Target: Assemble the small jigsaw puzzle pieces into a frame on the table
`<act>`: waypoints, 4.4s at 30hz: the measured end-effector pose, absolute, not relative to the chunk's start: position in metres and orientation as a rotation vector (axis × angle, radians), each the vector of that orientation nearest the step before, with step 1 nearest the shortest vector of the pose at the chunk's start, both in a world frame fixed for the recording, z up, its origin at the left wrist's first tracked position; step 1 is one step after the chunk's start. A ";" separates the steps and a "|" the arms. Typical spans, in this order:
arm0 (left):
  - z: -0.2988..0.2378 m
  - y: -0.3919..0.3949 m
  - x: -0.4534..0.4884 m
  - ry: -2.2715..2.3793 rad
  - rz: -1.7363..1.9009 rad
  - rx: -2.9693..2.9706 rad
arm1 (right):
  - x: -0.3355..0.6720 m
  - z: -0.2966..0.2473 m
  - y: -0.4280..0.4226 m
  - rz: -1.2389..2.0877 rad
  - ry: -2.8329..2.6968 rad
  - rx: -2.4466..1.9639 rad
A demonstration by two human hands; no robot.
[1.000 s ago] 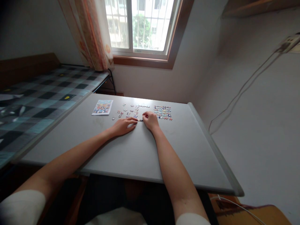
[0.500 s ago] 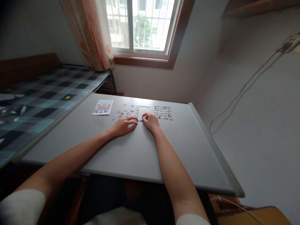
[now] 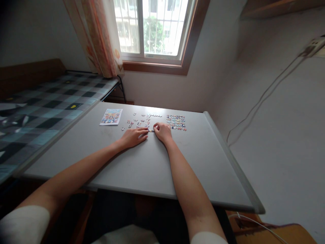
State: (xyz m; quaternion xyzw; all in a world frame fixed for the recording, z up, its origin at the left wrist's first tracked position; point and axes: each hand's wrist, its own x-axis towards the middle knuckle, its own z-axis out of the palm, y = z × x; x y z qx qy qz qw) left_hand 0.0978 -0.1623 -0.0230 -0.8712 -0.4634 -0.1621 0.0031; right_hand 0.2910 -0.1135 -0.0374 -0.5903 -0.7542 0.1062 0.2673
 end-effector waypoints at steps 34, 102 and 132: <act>-0.024 -0.159 0.093 -1.524 -0.578 -2.818 | 0.291 -0.035 -0.115 0.276 -2.054 -1.614; -0.027 -0.138 0.070 -1.906 -0.702 -2.280 | 0.292 -0.039 -0.113 0.274 -2.049 -1.609; -0.025 -0.130 0.060 -2.148 -0.733 -2.235 | 0.291 -0.036 -0.114 0.269 -2.054 -1.610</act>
